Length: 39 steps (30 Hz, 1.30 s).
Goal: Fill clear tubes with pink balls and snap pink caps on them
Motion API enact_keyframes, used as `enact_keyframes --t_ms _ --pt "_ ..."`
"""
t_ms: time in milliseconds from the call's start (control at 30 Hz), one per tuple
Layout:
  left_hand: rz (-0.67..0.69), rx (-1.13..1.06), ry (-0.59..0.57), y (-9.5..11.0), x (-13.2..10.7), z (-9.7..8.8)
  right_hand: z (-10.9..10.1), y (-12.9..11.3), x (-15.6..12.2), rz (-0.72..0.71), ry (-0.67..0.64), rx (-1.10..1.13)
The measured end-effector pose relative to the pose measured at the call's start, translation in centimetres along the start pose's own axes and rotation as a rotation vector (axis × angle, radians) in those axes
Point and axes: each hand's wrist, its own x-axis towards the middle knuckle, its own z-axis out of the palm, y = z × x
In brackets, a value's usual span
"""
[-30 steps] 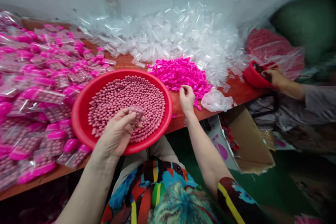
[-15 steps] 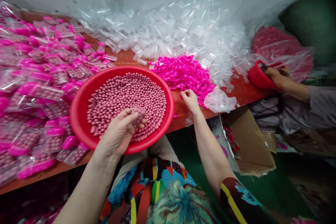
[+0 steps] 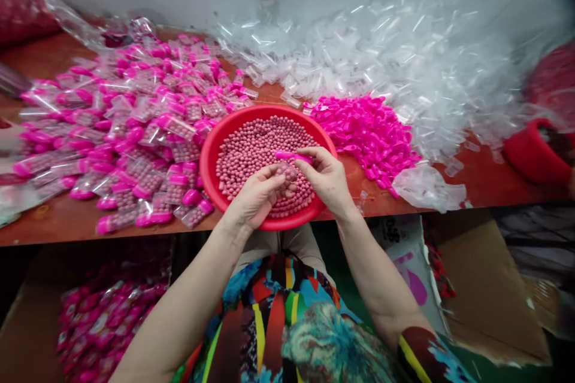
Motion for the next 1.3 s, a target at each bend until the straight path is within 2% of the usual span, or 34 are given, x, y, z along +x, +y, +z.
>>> enact_keyframes --t_ms 100,233,300,400,467,533,700,867,1033,1133,1233,1300 --pt "0.017 -0.02 -0.006 -0.2 0.1 -0.2 0.9 -0.3 -0.9 -0.116 -0.03 -0.091" --pt "0.038 -0.029 0.0 -0.2 0.0 -0.3 0.6 -0.6 -1.8 -0.143 -0.076 -0.091" --pt "0.053 -0.035 -0.007 -0.2 0.0 -0.2 0.4 -0.6 -2.0 -0.121 -0.073 -0.059" --pt "0.067 -0.04 -0.018 -0.3 -0.1 -0.1 0.3 -0.6 -1.9 -0.005 -0.063 0.035" --pt "0.065 -0.034 -0.02 -0.4 -0.1 -0.1 0.6 -0.6 -1.9 0.079 -0.014 0.066" --pt "0.06 -0.02 -0.02 -0.5 0.0 -0.2 1.0 -0.6 -1.9 0.097 0.046 0.053" --pt "0.075 0.003 -0.031 -0.5 -0.1 -0.2 1.9 -0.8 -2.4 -0.003 0.127 -0.032" --pt "0.102 0.016 0.006 -0.5 -0.1 0.0 2.2 -0.5 -3.1 -0.208 0.054 -0.282" --pt "0.173 0.018 0.042 -0.8 -0.1 -0.1 2.3 -0.6 -3.9 -0.244 0.037 -0.321" --pt "0.146 0.07 0.015 -0.4 -0.4 -0.1 1.3 -0.8 -3.3 -0.123 -0.02 -0.15" --pt "0.015 0.154 -0.095 0.1 -1.0 0.1 0.3 -0.3 -1.1 0.166 -0.078 0.209" --pt "-0.081 0.244 -0.207 0.4 -1.4 0.1 0.4 0.4 1.2 0.374 -0.181 0.43"
